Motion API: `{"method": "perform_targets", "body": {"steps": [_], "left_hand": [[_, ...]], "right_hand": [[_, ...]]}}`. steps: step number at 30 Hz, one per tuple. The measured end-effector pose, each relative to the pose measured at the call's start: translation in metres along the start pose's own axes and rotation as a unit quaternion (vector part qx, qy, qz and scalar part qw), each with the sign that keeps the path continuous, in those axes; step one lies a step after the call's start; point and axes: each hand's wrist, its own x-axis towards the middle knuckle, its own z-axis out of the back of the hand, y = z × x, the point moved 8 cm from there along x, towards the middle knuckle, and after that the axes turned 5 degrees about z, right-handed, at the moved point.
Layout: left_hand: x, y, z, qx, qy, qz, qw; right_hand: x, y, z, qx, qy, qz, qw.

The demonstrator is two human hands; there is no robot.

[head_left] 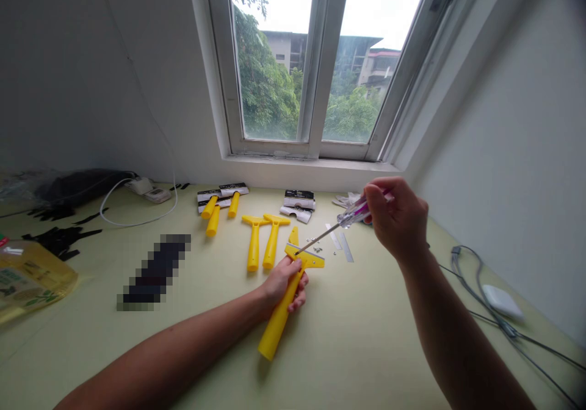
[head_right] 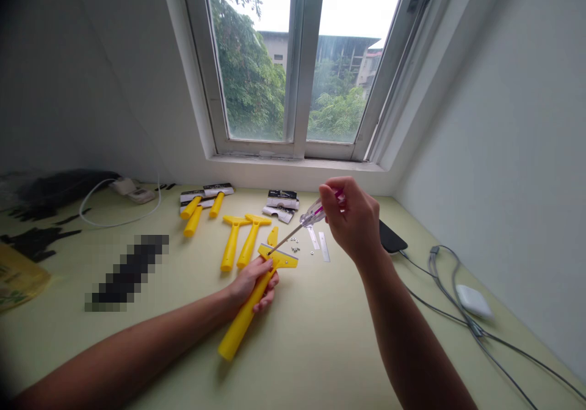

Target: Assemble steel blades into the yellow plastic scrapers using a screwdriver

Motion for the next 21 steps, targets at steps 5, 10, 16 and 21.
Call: {"method": "perform_targets", "body": {"steps": [5,10,16,21], "left_hand": [[-0.001,-0.002,0.0,0.013,-0.006,0.024,1.0],[-0.001,-0.002,0.0,0.034,-0.012,0.037,0.999],[-0.002,0.0,0.0,0.046,-0.008,0.016,0.999],[-0.004,-0.002,-0.001,0.056,-0.027,0.038,0.997]], "right_hand": [[0.0,0.012,-0.013,0.046,0.087,-0.015,0.995],[0.0,0.024,-0.018,0.049,0.173,-0.069,0.981],[0.004,0.012,-0.003,-0.109,0.165,-0.078,0.977],[0.006,0.015,-0.005,-0.073,0.207,-0.037,0.975]]}}
